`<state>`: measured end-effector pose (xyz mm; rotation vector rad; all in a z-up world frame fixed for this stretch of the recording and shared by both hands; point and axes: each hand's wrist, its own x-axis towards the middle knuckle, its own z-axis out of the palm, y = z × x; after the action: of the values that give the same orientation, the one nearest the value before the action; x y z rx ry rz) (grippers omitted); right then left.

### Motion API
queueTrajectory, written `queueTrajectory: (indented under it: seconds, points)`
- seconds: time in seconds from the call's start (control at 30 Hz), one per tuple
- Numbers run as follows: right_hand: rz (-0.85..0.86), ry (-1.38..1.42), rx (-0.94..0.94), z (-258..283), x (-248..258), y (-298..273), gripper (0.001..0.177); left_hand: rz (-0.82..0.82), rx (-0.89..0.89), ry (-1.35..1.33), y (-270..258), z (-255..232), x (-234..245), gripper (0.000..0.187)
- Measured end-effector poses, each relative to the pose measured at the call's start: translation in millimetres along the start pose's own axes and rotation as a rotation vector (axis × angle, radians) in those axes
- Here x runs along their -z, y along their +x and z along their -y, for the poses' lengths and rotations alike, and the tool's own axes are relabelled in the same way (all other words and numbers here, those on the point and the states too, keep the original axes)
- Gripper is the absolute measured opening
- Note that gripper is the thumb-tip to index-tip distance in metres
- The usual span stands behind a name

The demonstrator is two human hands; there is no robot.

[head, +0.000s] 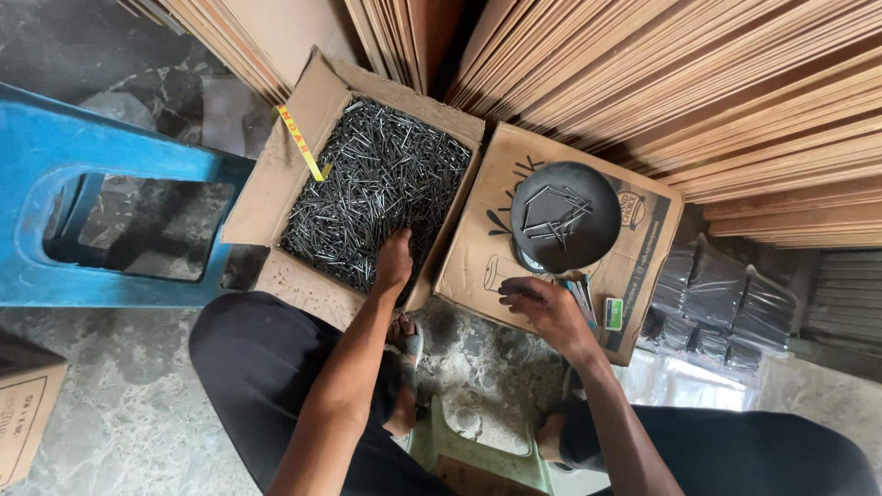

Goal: The person sits on a low stool and transfers nails from a large cardboard box into a small black pan. They then gather the nails from the pan and place them into a small plastic bag, which is sealed and set aside. The person repeats this process of transferring and bagging nails.

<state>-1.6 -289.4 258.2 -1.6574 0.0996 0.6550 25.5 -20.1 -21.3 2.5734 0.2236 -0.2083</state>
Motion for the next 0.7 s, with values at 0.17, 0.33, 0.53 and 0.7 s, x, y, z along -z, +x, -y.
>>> queueTrajectory:
  seconds: [0.17, 0.33, 0.53, 0.7]
  points:
    - [0.005, -0.081, 0.006, -3, 5, 0, 0.024, -0.061, -0.002, 0.007, -4, 1, 1, 0.021]
    - [0.01, -0.105, 0.02, 1, 4, -5, 0.022, -0.113, 0.037, -0.009, -19, -29, 39, 0.016]
    - [0.042, -0.068, 0.052, 12, 0, -14, 0.021, -0.208, 0.15, -0.182, -20, -32, 57, 0.011]
    - [0.064, -0.063, 0.105, 12, -4, -20, 0.022, -0.299, 0.155, -0.297, -27, -35, 76, 0.015]
